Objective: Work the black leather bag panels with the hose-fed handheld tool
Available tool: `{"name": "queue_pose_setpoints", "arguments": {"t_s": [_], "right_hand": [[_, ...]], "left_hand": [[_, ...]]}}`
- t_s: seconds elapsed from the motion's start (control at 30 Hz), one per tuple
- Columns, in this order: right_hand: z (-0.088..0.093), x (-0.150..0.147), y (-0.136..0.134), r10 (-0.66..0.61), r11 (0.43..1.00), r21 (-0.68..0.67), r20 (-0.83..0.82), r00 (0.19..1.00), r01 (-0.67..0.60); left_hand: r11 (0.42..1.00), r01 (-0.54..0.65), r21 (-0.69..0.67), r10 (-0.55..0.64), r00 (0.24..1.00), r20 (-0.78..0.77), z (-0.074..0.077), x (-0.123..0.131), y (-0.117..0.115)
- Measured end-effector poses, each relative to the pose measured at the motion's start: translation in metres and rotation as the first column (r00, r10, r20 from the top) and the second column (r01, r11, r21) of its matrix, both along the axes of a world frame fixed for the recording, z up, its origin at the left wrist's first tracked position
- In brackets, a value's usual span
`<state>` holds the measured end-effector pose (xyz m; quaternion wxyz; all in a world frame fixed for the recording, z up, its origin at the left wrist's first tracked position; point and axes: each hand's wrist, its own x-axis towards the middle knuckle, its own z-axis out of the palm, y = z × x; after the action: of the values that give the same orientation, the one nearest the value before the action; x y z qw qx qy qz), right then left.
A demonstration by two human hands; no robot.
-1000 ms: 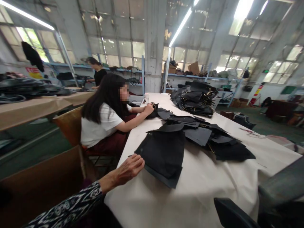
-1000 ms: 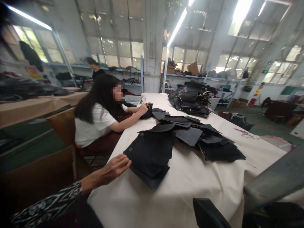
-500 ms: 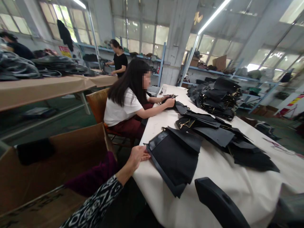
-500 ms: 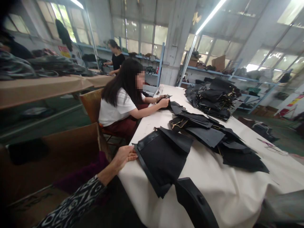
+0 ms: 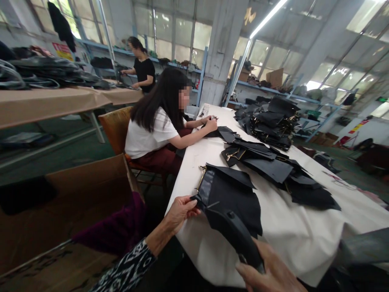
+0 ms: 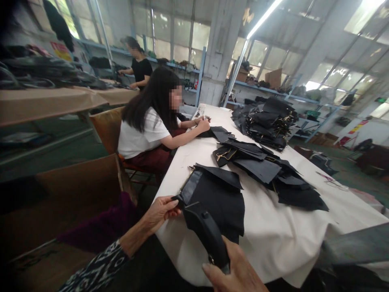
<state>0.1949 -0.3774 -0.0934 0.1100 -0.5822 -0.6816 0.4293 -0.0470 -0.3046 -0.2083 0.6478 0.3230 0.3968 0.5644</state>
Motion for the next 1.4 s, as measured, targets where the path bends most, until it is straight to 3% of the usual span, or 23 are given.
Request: {"name": "queue_pose_setpoints", "arguments": {"t_s": [0.17,0.23,0.3,0.37,0.43,0.5,0.6,0.7,0.87,1.0,1.1,1.23,1.4], "right_hand": [[-0.011,-0.025,0.021,0.118,0.989,-0.074,-0.161,0.98,-0.131],[-0.01,-0.029,0.028,0.096,0.992,-0.064,-0.223,0.97,-0.113],[-0.006,-0.029,0.033,0.05,0.997,-0.041,-0.223,0.974,-0.06],[0.0,-0.025,0.034,0.012,0.999,-0.027,-0.185,0.983,-0.017],[0.005,-0.018,0.033,-0.006,0.999,-0.038,-0.169,0.986,-0.001],[0.005,-0.01,0.03,-0.01,0.998,-0.059,-0.17,0.985,0.0],[-0.001,0.001,0.025,-0.046,0.997,-0.063,-0.149,0.988,0.037],[-0.004,0.007,0.02,-0.092,0.995,-0.04,-0.088,0.992,0.089],[0.009,0.009,0.02,-0.177,0.981,0.068,-0.075,0.981,0.182],[0.008,0.014,0.028,-0.085,0.996,-0.036,-0.114,0.99,0.081],[0.0,0.025,0.029,-0.085,0.994,-0.07,-0.092,0.992,0.078],[-0.003,0.038,0.02,-0.128,0.992,-0.025,-0.06,0.99,0.127],[0.012,0.049,0.004,-0.177,0.983,0.038,-0.006,0.984,0.178]], "left_hand": [[0.99,0.083,0.114,-0.075,0.995,-0.068,-0.004,0.006,-0.017],[0.965,0.228,0.131,-0.211,0.969,-0.129,-0.008,0.007,-0.028],[0.905,0.412,0.106,-0.384,0.899,-0.213,-0.009,0.004,-0.035],[0.859,0.509,0.057,-0.465,0.821,-0.332,-0.004,-0.007,-0.031],[0.908,0.418,0.043,-0.352,0.814,-0.462,0.006,-0.021,-0.014],[0.974,0.204,0.096,-0.115,0.814,-0.569,0.015,-0.035,0.014],[0.963,0.032,0.266,0.166,0.711,-0.684,0.021,-0.041,0.058],[0.941,0.04,0.336,0.235,0.639,-0.733,0.017,-0.03,0.091],[0.964,0.008,0.265,0.178,0.72,-0.67,0.001,-0.008,0.12],[0.962,0.03,0.273,0.13,0.826,-0.548,-0.007,0.005,0.124],[0.953,-0.003,0.303,0.144,0.885,-0.442,-0.005,0.015,0.115],[0.924,-0.08,0.373,0.209,0.925,-0.318,0.008,0.027,0.095],[0.852,-0.107,0.513,0.243,0.948,-0.205,0.033,0.035,0.069]]}}
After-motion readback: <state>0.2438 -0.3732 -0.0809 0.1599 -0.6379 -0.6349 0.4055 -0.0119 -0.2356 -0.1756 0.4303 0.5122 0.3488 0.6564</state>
